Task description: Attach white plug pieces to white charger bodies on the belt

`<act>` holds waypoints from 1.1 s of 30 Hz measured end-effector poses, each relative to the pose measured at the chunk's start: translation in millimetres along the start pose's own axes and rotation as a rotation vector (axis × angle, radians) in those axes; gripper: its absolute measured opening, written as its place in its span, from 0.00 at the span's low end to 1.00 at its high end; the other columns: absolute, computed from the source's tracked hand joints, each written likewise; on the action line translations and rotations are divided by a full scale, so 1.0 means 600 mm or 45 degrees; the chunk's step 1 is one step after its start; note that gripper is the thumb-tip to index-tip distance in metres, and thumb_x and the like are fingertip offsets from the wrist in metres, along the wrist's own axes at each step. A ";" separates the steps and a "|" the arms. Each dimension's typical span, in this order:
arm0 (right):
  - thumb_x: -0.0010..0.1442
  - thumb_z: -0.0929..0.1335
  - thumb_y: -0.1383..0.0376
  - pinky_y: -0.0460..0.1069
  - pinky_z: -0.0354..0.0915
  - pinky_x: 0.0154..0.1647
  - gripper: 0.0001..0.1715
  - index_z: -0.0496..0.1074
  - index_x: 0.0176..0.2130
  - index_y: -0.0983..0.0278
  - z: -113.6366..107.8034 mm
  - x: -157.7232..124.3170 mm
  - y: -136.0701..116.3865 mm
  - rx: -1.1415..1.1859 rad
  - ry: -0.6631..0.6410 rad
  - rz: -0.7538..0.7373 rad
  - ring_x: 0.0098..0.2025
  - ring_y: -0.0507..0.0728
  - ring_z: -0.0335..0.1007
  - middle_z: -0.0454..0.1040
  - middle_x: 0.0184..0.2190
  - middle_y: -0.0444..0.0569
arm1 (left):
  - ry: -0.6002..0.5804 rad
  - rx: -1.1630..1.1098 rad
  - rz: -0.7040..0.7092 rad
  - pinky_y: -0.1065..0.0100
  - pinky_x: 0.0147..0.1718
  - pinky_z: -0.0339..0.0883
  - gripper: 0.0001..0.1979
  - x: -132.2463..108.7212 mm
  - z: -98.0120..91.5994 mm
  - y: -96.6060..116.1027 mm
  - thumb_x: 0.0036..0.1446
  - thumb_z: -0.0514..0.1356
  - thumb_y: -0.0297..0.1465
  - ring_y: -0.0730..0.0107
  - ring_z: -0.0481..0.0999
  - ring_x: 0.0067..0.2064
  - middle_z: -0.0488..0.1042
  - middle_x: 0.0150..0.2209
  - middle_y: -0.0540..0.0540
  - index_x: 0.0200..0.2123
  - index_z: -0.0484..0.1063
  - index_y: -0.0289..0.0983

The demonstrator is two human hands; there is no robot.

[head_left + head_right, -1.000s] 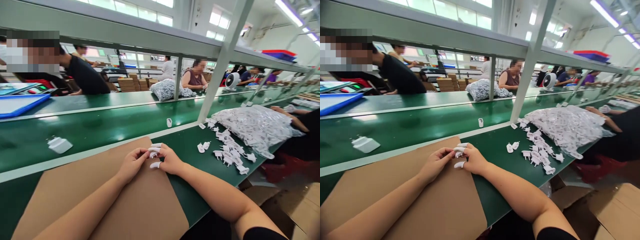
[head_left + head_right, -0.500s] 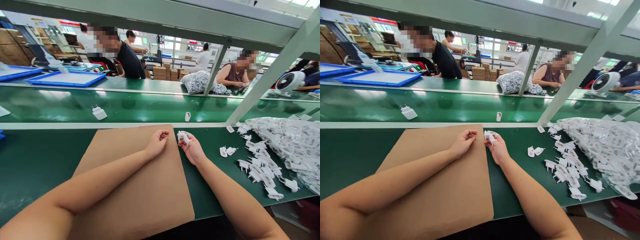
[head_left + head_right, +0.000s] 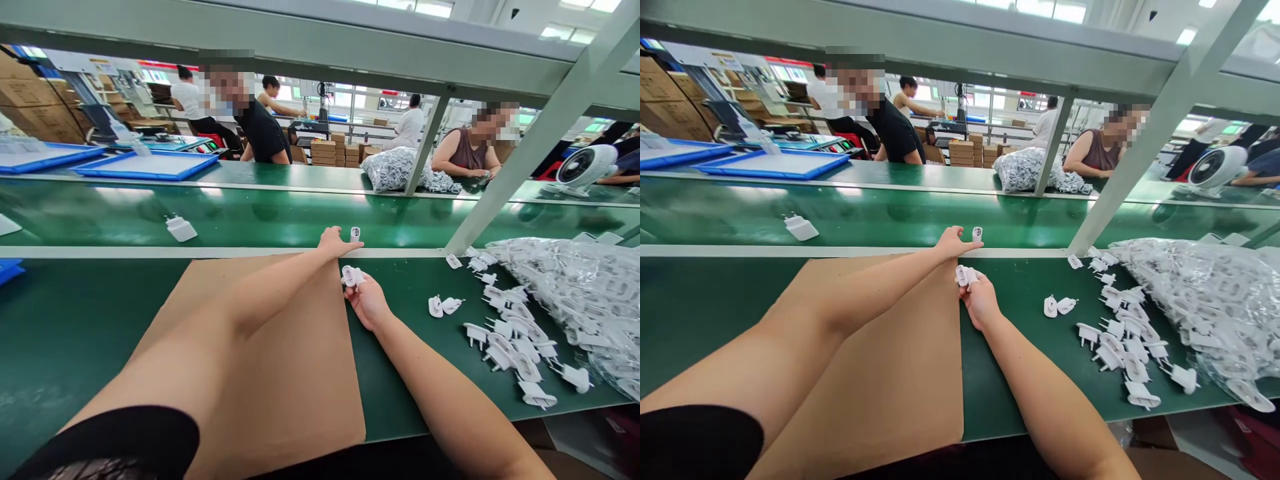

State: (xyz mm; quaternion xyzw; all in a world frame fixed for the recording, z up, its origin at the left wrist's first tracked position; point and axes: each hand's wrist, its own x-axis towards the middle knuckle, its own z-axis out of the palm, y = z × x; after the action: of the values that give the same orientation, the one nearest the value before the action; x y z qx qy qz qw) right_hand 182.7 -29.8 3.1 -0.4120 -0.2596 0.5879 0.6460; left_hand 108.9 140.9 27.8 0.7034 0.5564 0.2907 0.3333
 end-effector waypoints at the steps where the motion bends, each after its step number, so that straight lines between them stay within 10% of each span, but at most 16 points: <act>1: 0.45 0.78 0.56 0.46 0.62 0.29 0.24 0.71 0.38 0.62 0.002 -0.001 0.000 -0.009 0.007 -0.002 0.24 0.47 0.61 0.73 0.28 0.39 | 0.015 0.061 -0.037 0.57 0.60 0.63 0.43 0.009 0.012 0.006 0.43 0.77 0.49 0.44 0.70 0.62 0.70 0.62 0.28 0.58 0.70 0.32; 6: 0.38 0.82 0.58 0.46 0.65 0.34 0.32 0.73 0.41 0.62 0.007 -0.011 -0.005 -0.083 -0.059 -0.026 0.30 0.49 0.69 0.78 0.34 0.43 | 0.097 0.278 -0.047 0.54 0.57 0.61 0.18 0.019 0.042 0.021 0.62 0.65 0.44 0.47 0.75 0.57 0.80 0.52 0.35 0.46 0.77 0.37; 10: 0.41 0.81 0.57 0.47 0.64 0.33 0.27 0.75 0.40 0.62 0.001 -0.012 -0.012 -0.169 -0.049 -0.091 0.29 0.50 0.67 0.79 0.34 0.45 | 0.089 0.247 0.107 0.60 0.54 0.63 0.13 -0.015 0.006 0.008 0.64 0.63 0.40 0.54 0.78 0.53 0.82 0.48 0.43 0.46 0.80 0.40; 17: 0.52 0.78 0.52 0.51 0.69 0.38 0.23 0.80 0.43 0.63 0.000 -0.023 -0.034 -0.653 0.159 -0.552 0.35 0.55 0.73 0.79 0.36 0.48 | -0.181 0.056 0.599 0.59 0.57 0.64 0.18 -0.197 -0.112 -0.075 0.64 0.61 0.45 0.55 0.79 0.52 0.83 0.49 0.44 0.50 0.80 0.42; 22: 0.66 0.71 0.61 0.55 0.72 0.48 0.11 0.81 0.47 0.58 0.021 -0.063 -0.049 -1.233 -0.157 -1.067 0.43 0.57 0.75 0.77 0.39 0.48 | -0.339 -0.002 0.638 0.54 0.60 0.62 0.19 -0.296 -0.128 -0.111 0.60 0.67 0.44 0.53 0.78 0.52 0.82 0.47 0.44 0.52 0.78 0.43; 33: 0.63 0.65 0.75 0.57 0.72 0.44 0.21 0.77 0.51 0.60 0.031 -0.075 -0.041 -1.855 -0.513 -1.212 0.45 0.62 0.73 0.79 0.42 0.53 | -0.267 -0.295 0.639 0.59 0.47 0.70 0.11 -0.292 -0.112 -0.131 0.59 0.68 0.41 0.58 0.78 0.44 0.80 0.40 0.45 0.39 0.81 0.40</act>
State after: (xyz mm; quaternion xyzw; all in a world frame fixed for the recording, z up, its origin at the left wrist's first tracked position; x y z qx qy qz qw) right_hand 172.9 -68.9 40.0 -0.4576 -0.8209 0.0079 0.3417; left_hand -27.1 -8.1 -0.3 0.8024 0.2907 0.3515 0.3848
